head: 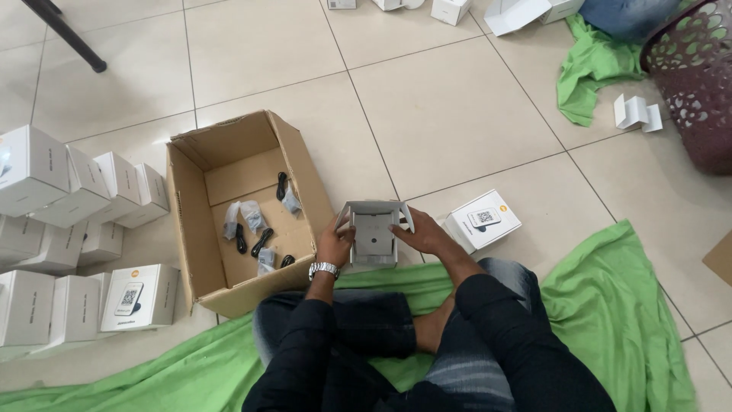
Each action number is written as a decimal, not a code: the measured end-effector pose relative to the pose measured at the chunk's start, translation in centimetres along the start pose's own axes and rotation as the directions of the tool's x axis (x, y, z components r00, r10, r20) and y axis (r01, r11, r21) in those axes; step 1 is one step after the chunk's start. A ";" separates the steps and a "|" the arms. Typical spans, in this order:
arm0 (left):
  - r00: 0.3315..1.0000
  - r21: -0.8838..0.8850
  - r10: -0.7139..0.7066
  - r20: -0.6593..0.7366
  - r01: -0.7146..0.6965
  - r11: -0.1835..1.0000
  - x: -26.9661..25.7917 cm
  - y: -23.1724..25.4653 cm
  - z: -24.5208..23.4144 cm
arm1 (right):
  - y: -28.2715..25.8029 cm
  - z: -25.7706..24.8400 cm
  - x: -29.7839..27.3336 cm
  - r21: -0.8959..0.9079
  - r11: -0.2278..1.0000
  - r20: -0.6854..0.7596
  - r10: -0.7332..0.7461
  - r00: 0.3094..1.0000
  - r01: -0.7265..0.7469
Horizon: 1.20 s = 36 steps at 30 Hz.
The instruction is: The person packs electronic items and accessories into white boxes and organizes them.
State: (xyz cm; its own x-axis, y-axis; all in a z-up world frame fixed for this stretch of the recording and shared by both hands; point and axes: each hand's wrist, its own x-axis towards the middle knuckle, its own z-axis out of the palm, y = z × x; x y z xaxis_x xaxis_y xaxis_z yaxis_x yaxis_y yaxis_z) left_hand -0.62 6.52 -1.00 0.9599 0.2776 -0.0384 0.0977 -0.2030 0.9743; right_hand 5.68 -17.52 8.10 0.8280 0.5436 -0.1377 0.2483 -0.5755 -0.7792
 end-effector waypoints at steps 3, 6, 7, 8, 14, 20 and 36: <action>0.999 -0.015 -0.047 0.021 0.048 0.999 -0.2 1.2 -0.4 | -2.0 -0.5 -0.7 0.043 0.999 0.030 0.027 0.999 -0.029; 0.999 0.061 -0.017 0.027 0.016 0.998 -0.9 -0.6 -0.2 | 2.9 1.9 -0.2 -0.188 0.938 -0.061 -0.308 0.949 0.292; 0.999 0.062 -0.016 0.028 0.015 0.998 -1.0 -2.1 0.0 | 2.6 2.0 -0.8 -0.188 0.938 -0.062 -0.308 0.949 0.292; 0.999 -0.047 -0.016 0.032 0.018 0.999 -1.4 -3.6 0.4 | 2.3 2.1 -1.5 -0.133 0.950 -0.058 -0.293 0.954 0.284; 0.996 -0.062 0.055 0.066 -0.051 0.997 -4.5 -8.6 0.2 | 1.6 1.4 -2.7 -0.311 0.948 0.086 -0.048 0.995 0.073; 0.973 -0.144 0.057 0.222 -0.025 0.989 -7.6 -3.7 -2.3 | 10.8 3.9 -0.9 0.082 0.996 0.081 -0.030 0.996 0.023; 0.989 -0.023 -0.149 0.005 0.149 0.989 -6.5 -12.5 5.9 | 10.2 8.9 -2.7 0.309 0.892 0.151 0.296 0.943 -0.330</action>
State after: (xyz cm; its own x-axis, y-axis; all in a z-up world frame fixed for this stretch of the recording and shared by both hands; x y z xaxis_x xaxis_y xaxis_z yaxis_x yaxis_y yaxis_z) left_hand -6.50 1.72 -14.20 0.9360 0.3003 -0.1838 0.2332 -0.1376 0.9626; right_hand 1.50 -19.46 -4.94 0.7782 0.4345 -0.4534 -0.2072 -0.5039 -0.8385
